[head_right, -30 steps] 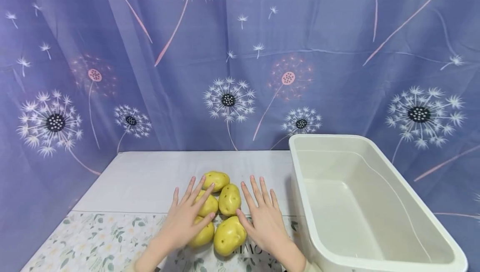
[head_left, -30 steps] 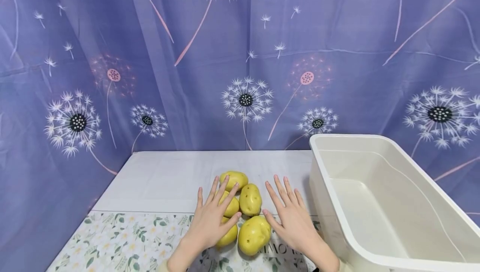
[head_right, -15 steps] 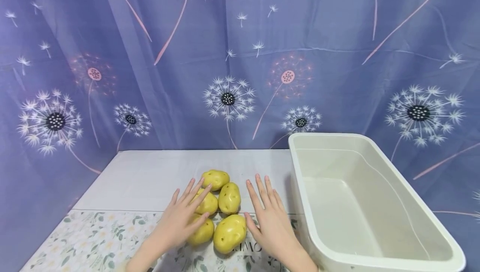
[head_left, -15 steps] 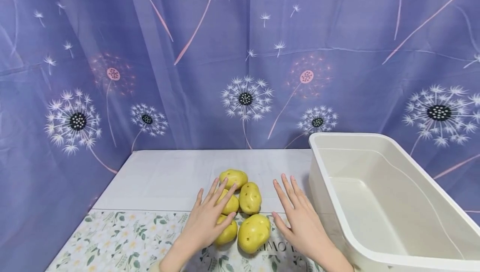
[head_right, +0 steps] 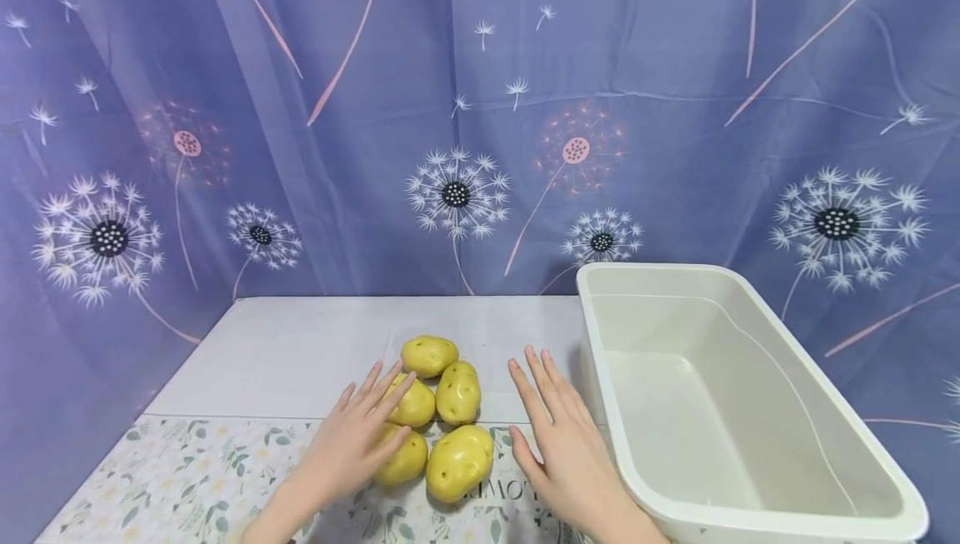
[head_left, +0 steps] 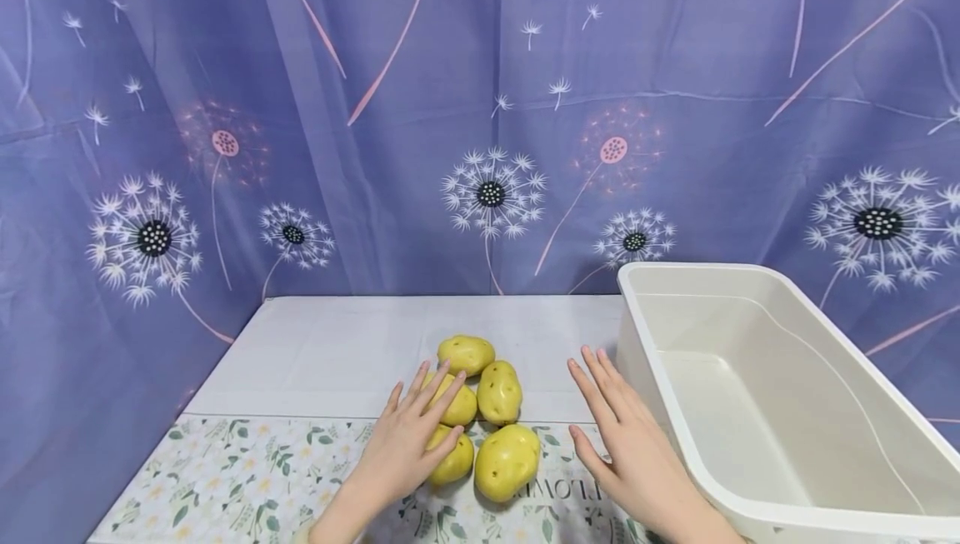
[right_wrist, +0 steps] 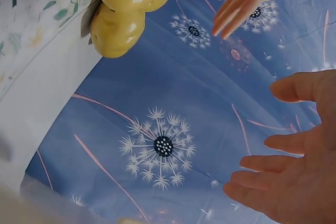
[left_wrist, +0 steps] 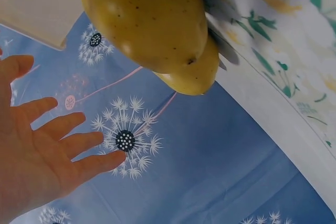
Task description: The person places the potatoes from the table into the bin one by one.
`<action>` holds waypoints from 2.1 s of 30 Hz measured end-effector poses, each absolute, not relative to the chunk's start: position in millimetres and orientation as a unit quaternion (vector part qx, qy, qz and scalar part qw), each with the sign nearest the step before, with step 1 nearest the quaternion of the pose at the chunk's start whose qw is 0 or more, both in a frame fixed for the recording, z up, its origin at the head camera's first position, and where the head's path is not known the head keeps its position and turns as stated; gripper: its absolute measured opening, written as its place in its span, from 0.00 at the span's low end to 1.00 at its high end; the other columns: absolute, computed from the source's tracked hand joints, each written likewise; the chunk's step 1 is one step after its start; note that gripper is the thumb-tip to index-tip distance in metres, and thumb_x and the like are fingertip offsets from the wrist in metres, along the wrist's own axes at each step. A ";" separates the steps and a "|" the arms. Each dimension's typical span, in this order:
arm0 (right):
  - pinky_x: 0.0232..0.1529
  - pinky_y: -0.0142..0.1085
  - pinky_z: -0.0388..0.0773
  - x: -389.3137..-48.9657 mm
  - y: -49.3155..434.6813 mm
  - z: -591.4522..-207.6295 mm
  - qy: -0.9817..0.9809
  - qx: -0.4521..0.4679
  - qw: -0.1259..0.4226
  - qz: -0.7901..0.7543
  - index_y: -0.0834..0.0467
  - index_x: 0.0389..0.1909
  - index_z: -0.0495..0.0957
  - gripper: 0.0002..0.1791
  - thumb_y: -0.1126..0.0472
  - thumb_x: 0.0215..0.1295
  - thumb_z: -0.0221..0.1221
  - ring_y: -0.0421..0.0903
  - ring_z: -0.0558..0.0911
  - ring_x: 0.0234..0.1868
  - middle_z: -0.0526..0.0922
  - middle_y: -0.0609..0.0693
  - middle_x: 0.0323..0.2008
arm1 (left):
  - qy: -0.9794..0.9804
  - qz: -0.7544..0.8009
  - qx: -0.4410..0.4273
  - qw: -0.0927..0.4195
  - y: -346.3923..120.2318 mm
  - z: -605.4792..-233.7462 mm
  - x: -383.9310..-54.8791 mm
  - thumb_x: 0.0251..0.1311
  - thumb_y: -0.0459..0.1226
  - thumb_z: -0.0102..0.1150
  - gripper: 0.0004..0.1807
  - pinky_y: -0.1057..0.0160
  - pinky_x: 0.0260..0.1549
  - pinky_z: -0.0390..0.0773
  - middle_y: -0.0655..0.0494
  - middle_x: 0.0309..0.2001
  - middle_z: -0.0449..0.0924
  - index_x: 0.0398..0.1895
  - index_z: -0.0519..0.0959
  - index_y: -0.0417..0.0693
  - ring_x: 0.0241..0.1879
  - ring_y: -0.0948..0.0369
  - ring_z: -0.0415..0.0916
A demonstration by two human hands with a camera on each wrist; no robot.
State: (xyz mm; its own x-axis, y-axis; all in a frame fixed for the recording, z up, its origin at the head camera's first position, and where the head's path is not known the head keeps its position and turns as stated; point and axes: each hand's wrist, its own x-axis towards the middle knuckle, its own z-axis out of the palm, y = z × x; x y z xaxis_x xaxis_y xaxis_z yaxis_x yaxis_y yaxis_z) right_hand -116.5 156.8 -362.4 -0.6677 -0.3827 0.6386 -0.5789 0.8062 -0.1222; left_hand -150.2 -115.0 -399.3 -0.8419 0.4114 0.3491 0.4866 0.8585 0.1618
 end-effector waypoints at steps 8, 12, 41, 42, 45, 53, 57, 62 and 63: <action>0.68 0.27 0.34 -109.0 162.7 -356.3 -0.892 0.293 0.305 0.157 0.60 0.65 0.57 0.30 0.48 0.66 0.40 0.48 0.48 0.70 0.55 0.55 0.67 | -0.949 -0.114 -0.236 0.172 -122.2 -402.2 -149.6 0.59 0.52 0.47 0.33 0.42 0.59 0.58 0.60 0.68 0.50 0.68 0.50 0.65 0.67 0.52 0.52; 0.69 0.28 0.35 -104.0 163.6 -350.1 -0.890 0.292 0.312 0.158 0.60 0.64 0.58 0.32 0.45 0.67 0.33 0.47 0.49 0.70 0.57 0.55 0.67 | -0.948 -0.120 -0.234 0.179 -124.6 -402.7 -148.4 0.58 0.50 0.49 0.33 0.43 0.58 0.59 0.59 0.68 0.53 0.67 0.52 0.64 0.66 0.52 0.54; 0.67 0.28 0.48 -93.5 203.8 -322.9 -0.833 0.335 0.408 0.169 0.65 0.49 0.74 0.27 0.47 0.66 0.41 0.41 0.62 0.63 0.71 0.59 0.56 | -0.959 -0.130 -0.200 0.150 -132.3 -408.5 -142.4 0.59 0.50 0.49 0.28 0.42 0.56 0.62 0.53 0.62 0.65 0.64 0.61 0.61 0.59 0.48 0.65; 0.66 0.28 0.49 -93.6 205.0 -322.4 -0.829 0.337 0.412 0.173 0.66 0.48 0.74 0.27 0.48 0.66 0.41 0.42 0.63 0.62 0.72 0.59 0.55 | -0.959 -0.130 -0.200 0.151 -132.6 -408.7 -142.6 0.59 0.49 0.49 0.28 0.42 0.56 0.62 0.53 0.62 0.65 0.63 0.62 0.61 0.59 0.48 0.65; 0.65 0.26 0.51 -93.2 209.1 -321.2 -0.818 0.343 0.423 0.185 0.66 0.47 0.75 0.27 0.48 0.66 0.42 0.40 0.64 0.62 0.72 0.59 0.54 | -0.960 -0.131 -0.199 0.150 -133.5 -409.5 -143.1 0.59 0.49 0.49 0.27 0.42 0.56 0.62 0.52 0.62 0.66 0.63 0.63 0.59 0.59 0.48 0.65; 0.64 0.25 0.51 -93.3 226.9 -321.2 -0.817 0.335 0.427 0.195 0.67 0.46 0.75 0.28 0.46 0.66 0.42 0.37 0.62 0.64 0.72 0.57 0.56 | -0.961 -0.124 -0.200 0.149 -136.2 -412.1 -144.1 0.58 0.47 0.50 0.25 0.42 0.55 0.63 0.51 0.61 0.67 0.61 0.66 0.56 0.59 0.47 0.65; 0.63 0.23 0.52 -94.3 238.8 -322.9 -0.823 0.322 0.424 0.199 0.66 0.46 0.76 0.28 0.45 0.66 0.42 0.34 0.61 0.63 0.71 0.56 0.57 | -0.958 -0.125 -0.208 0.151 -136.8 -413.5 -143.9 0.58 0.46 0.50 0.24 0.42 0.54 0.64 0.51 0.59 0.69 0.59 0.68 0.55 0.58 0.47 0.66; 0.62 0.20 0.52 -95.4 255.7 -326.5 -0.828 0.301 0.424 0.208 0.66 0.46 0.76 0.29 0.44 0.65 0.42 0.31 0.61 0.62 0.70 0.54 0.58 | -0.959 -0.114 -0.219 0.142 -137.9 -414.8 -142.6 0.59 0.46 0.50 0.23 0.42 0.53 0.65 0.51 0.59 0.70 0.58 0.69 0.55 0.57 0.47 0.67; 0.62 0.20 0.52 -95.6 259.4 -327.4 -0.829 0.297 0.425 0.209 0.66 0.46 0.76 0.29 0.44 0.65 0.42 0.31 0.61 0.62 0.70 0.54 0.58 | -0.959 -0.112 -0.220 0.139 -138.3 -415.4 -142.4 0.59 0.46 0.49 0.23 0.42 0.53 0.65 0.51 0.59 0.70 0.58 0.69 0.55 0.57 0.47 0.67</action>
State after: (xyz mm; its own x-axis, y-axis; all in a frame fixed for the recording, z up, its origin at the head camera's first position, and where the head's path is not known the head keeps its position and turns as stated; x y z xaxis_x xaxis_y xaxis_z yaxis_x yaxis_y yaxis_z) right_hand -95.6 259.4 -327.4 -0.4629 -0.3141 0.8289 -0.6697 0.7366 -0.0949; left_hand -142.4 -138.3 -415.4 -0.8647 0.3910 0.3153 0.4530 0.8782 0.1534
